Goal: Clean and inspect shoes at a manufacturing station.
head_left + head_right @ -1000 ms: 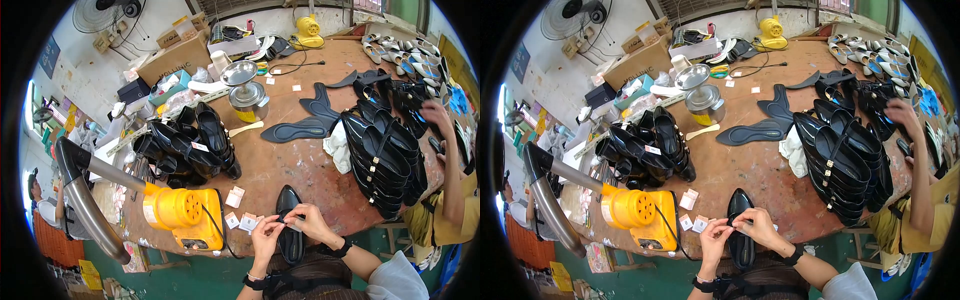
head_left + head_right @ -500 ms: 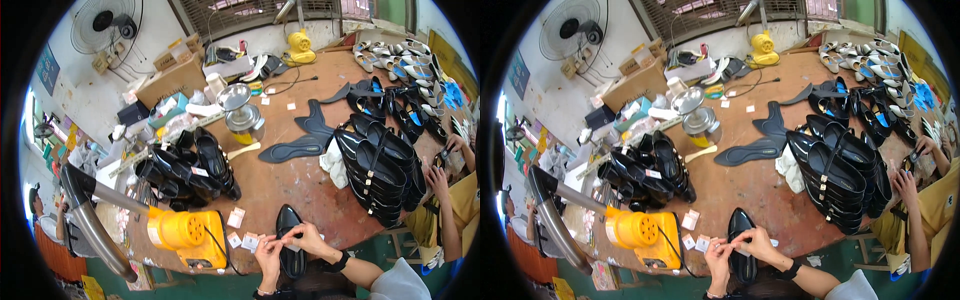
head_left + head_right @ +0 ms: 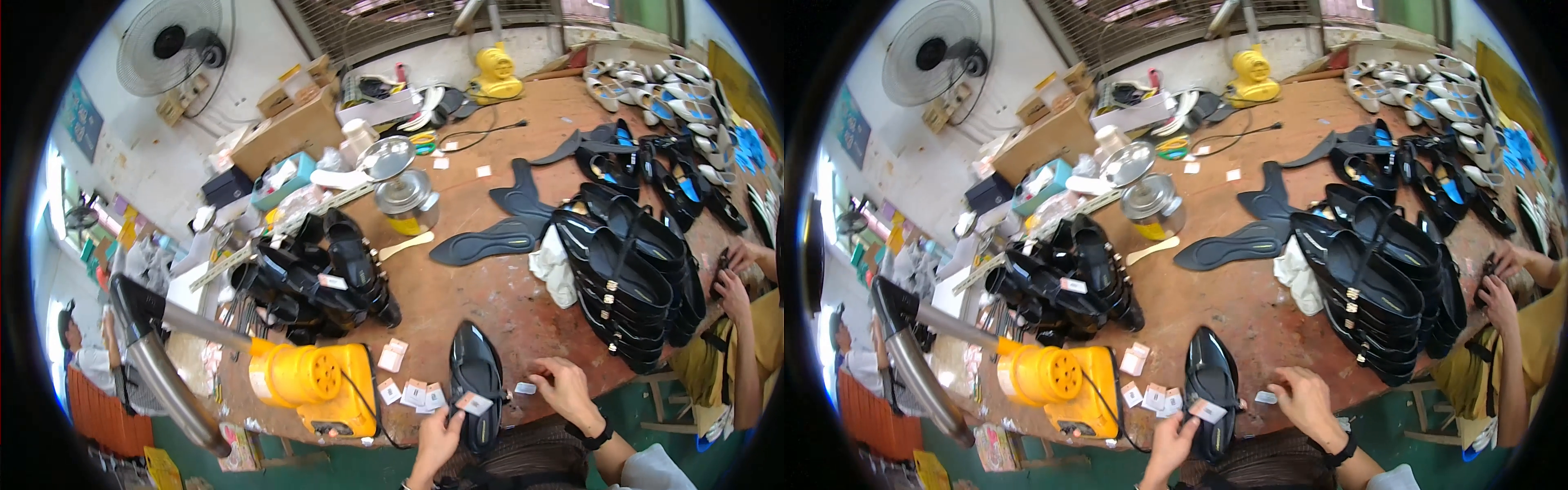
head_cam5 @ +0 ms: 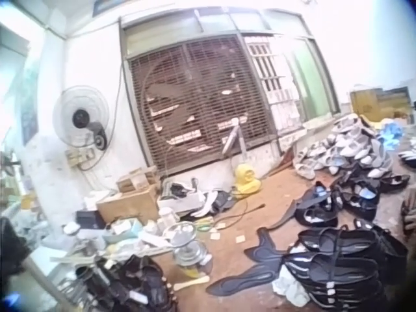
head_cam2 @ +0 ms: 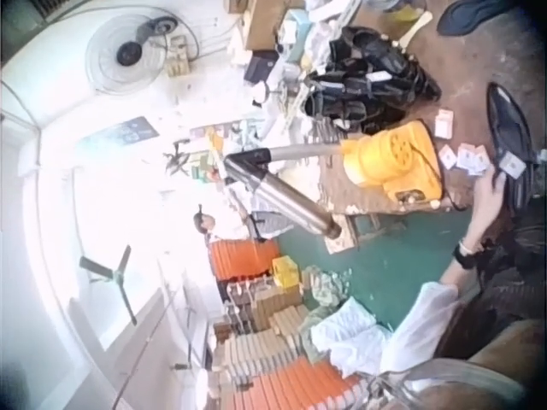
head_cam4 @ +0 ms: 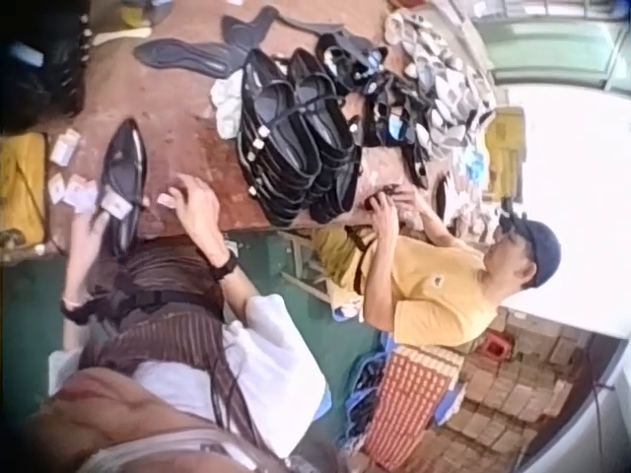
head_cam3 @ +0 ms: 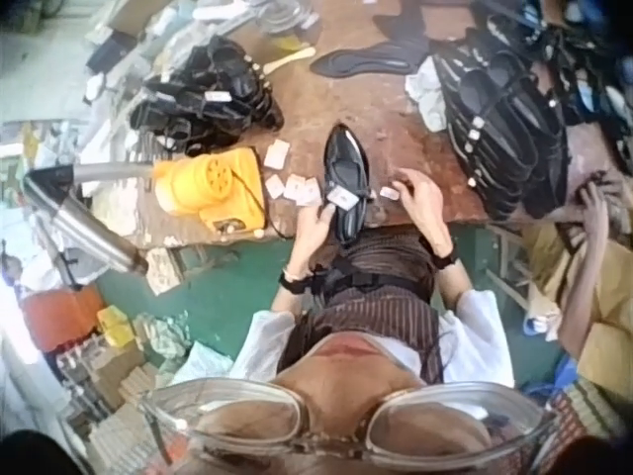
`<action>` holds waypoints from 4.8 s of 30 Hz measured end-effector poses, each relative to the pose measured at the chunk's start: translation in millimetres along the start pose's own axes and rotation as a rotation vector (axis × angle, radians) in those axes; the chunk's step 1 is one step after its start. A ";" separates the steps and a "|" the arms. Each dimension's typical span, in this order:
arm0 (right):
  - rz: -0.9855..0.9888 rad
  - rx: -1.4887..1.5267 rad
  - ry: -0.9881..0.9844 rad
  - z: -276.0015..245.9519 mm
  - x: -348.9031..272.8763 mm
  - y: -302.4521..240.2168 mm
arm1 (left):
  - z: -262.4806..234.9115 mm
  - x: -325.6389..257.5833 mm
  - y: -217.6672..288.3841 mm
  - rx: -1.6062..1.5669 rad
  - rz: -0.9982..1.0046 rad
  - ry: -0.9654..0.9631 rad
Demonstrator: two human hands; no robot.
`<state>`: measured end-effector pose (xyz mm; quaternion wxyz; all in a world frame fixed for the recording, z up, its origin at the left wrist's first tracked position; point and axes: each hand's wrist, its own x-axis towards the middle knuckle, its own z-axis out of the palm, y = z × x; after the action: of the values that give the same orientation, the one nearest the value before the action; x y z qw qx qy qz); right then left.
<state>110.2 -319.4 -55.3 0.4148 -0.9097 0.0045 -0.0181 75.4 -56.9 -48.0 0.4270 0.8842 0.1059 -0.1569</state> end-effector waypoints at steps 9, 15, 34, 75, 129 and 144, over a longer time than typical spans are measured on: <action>-0.163 -0.146 0.022 3.1 -9.0 10.3 | -160.4 145.6 69.4 0.077 0.339 1.050; -0.145 -0.116 0.043 7.4 -1.9 18.5 | -160.1 182.8 80.5 0.269 -0.218 1.094; -0.147 0.048 -0.081 0.9 14.2 19.0 | -394.5 210.9 74.6 0.564 -0.143 1.160; -0.539 -0.252 -0.195 96.0 265.7 -23.3 | -72.6 226.5 36.5 -0.019 0.287 0.921; -0.211 0.473 -0.226 -4.0 26.2 -48.8 | -3.8 47.3 -30.9 0.330 0.228 0.618; 0.044 0.637 0.129 -30.0 16.8 -52.9 | -16.4 42.9 -39.9 0.249 0.259 0.831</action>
<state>125.5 -307.7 4.8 0.6777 -0.7309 0.0445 -0.0671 105.5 -17.2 -83.0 0.2547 0.9228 0.1371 0.2544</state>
